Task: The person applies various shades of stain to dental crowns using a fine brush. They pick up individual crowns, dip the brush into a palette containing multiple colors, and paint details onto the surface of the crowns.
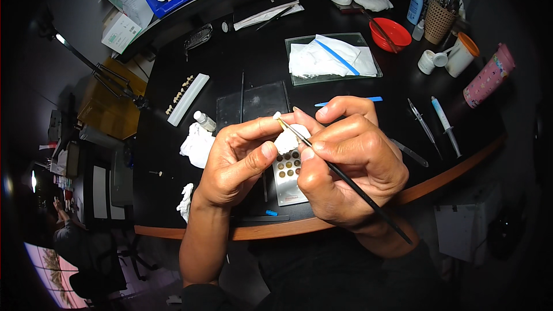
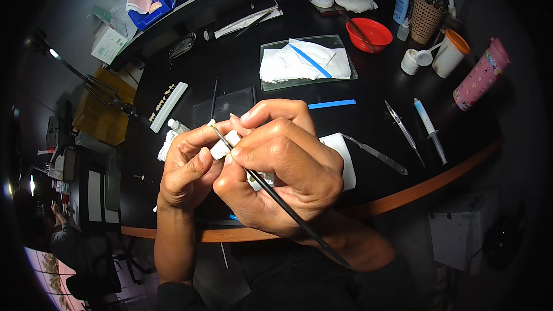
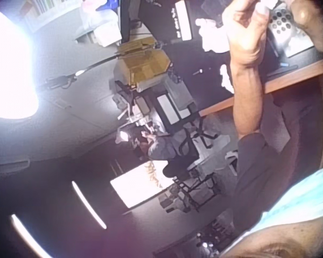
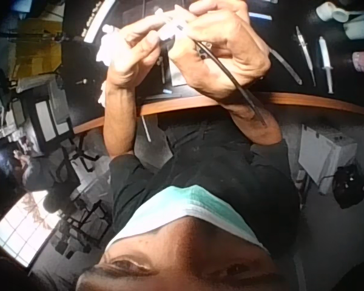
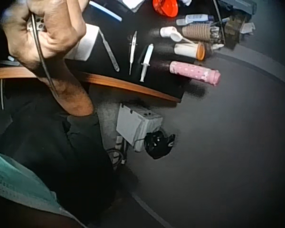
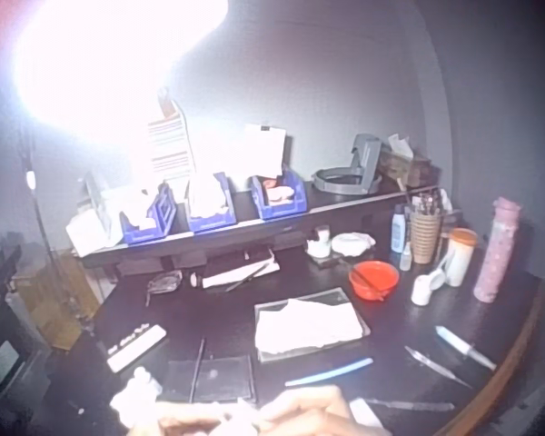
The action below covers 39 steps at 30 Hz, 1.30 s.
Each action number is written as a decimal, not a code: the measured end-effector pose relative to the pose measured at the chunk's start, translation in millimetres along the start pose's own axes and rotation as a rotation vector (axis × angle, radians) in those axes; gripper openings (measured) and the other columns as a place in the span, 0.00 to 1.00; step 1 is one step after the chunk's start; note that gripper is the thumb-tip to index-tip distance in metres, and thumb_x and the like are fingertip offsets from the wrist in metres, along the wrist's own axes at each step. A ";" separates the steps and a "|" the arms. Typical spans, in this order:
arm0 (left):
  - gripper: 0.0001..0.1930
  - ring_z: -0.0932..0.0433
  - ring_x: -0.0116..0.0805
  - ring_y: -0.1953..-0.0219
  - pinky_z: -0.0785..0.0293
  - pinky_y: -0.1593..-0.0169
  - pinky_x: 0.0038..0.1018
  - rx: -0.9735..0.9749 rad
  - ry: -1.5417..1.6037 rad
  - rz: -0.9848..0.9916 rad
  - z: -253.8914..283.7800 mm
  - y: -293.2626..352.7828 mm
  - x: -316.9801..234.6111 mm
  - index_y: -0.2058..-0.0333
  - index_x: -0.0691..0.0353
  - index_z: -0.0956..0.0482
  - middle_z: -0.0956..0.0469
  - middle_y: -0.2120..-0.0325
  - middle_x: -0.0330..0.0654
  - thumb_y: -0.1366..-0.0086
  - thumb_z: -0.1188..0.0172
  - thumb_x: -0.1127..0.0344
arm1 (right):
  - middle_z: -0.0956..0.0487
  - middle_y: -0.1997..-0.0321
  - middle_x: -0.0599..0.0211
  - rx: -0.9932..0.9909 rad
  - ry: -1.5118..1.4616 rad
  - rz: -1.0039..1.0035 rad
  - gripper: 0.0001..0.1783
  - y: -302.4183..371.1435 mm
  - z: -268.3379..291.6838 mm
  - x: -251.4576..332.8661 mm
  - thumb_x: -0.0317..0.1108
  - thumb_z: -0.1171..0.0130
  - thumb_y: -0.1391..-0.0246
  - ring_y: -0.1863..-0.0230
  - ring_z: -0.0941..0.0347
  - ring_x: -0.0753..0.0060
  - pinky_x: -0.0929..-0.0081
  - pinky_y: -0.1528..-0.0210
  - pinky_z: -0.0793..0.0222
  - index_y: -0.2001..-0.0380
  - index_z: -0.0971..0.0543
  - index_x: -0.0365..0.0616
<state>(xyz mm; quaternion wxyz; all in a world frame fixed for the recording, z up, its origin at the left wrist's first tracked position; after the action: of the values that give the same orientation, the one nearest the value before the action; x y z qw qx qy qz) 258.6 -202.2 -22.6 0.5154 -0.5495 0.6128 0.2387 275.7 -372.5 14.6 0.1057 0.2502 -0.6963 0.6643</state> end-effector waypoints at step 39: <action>0.31 0.20 0.43 0.43 0.30 0.34 0.38 -0.147 -0.087 0.009 3.5 1.3 2.8 0.41 0.81 0.26 0.20 0.48 0.57 0.32 0.32 0.59 | 0.22 0.68 0.60 0.105 0.062 0.032 0.13 2.8 -5.4 7.3 0.13 0.37 0.51 0.52 0.29 0.60 0.53 0.47 0.14 0.65 0.26 0.37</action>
<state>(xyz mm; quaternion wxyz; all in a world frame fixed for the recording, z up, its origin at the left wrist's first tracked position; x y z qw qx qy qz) 259.1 -200.1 -26.7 0.4987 -0.5723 0.5729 0.3091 267.1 -368.7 16.1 0.1031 0.2235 -0.6608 0.7091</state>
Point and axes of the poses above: each hand's wrist, its own y-axis away from the middle knuckle, its own z-axis out of the back of the hand, x = y × z, the point moved 6 cm from there along -y, towards the middle knuckle
